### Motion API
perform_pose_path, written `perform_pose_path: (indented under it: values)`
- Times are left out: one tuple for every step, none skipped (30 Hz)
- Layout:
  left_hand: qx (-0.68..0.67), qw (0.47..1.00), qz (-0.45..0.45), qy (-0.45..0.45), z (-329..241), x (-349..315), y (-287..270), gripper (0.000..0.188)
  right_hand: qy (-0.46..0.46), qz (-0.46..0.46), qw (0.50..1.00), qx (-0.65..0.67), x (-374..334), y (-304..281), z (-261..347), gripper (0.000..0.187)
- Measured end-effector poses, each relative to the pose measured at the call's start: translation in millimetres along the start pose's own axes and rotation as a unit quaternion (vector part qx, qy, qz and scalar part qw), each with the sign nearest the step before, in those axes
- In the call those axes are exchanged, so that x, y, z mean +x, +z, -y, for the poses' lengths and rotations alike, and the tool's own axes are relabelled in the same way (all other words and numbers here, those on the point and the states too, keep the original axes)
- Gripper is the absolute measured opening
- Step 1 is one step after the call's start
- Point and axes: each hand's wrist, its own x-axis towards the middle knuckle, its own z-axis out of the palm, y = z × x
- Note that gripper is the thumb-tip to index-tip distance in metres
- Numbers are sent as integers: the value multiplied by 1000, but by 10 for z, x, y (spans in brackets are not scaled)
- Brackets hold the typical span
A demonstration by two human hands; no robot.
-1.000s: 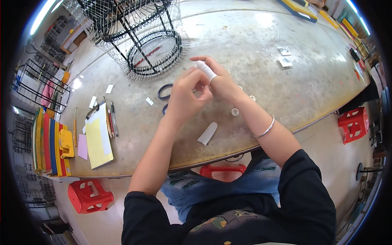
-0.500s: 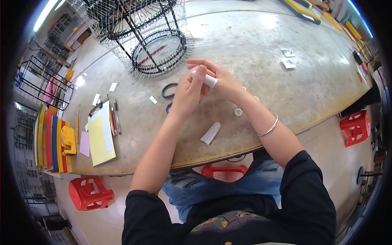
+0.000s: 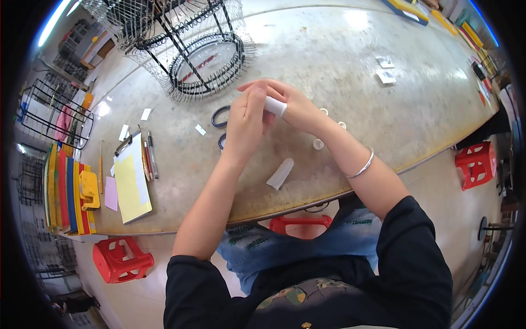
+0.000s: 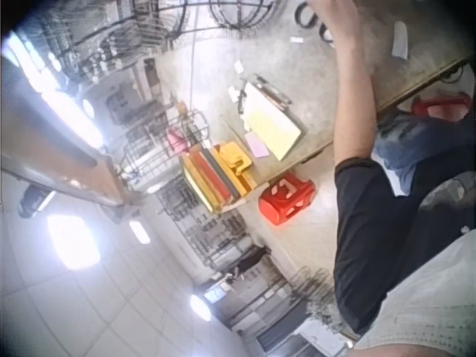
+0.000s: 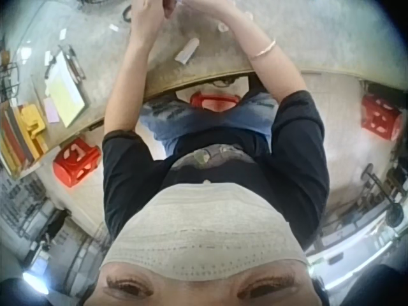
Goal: The person retrieves small white finger cots from a drawer and places them on the table. They use scissors to trim the edges of the finger cots and then put them on their fingers.
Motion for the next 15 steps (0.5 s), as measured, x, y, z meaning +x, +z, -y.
perform_pose_path:
  values:
    - [25,1000,-8,-7,21,-23,7,45,2,8,1000,8,-13,7,-29,37]
    - [25,1000,-5,-13,27,-26,2,45,4,11,1000,-8,-24,0,-39,33]
    - [25,999,-1,-20,20,-16,-12,45,7,13,1000,-24,-25,-20,-30,30]
    - [25,999,1,-22,0,-4,-19,46,6,19,999,-42,-2,-46,-3,27]
    - [41,998,-4,-42,-33,-23,-16,45,-57,-32,998,-12,28,-59,-18,26]
    - [57,996,-9,-62,-69,-47,-14,44,-120,-83,989,17,60,-66,-39,26]
    - [73,994,-14,-77,-99,-46,-20,43,-187,-133,972,43,98,-102,-30,27]
    - [109,989,9,-103,-85,-46,-55,30,-183,-187,963,68,109,-183,-23,28]
    - [182,976,91,-83,-112,-59,-76,23,-179,-241,949,93,99,-286,-16,29]
    - [253,950,170,-63,-133,-92,-97,19,-174,-292,933,120,91,-340,-20,31]
    - [284,931,223,-49,-129,-131,-101,19,-155,-305,933,115,80,-365,-41,30]
    - [314,908,276,-33,-121,-172,-100,20,-137,-317,932,110,67,-383,-61,29]
    - [343,881,325,-18,-118,-197,-111,23,-119,-328,931,106,69,-368,-56,28]
    - [349,859,368,-75,-147,-188,-83,22,-111,-320,936,93,72,-348,-49,26]
    - [349,859,368,-67,-116,-183,-81,21,-104,-312,941,79,71,-323,-40,25]
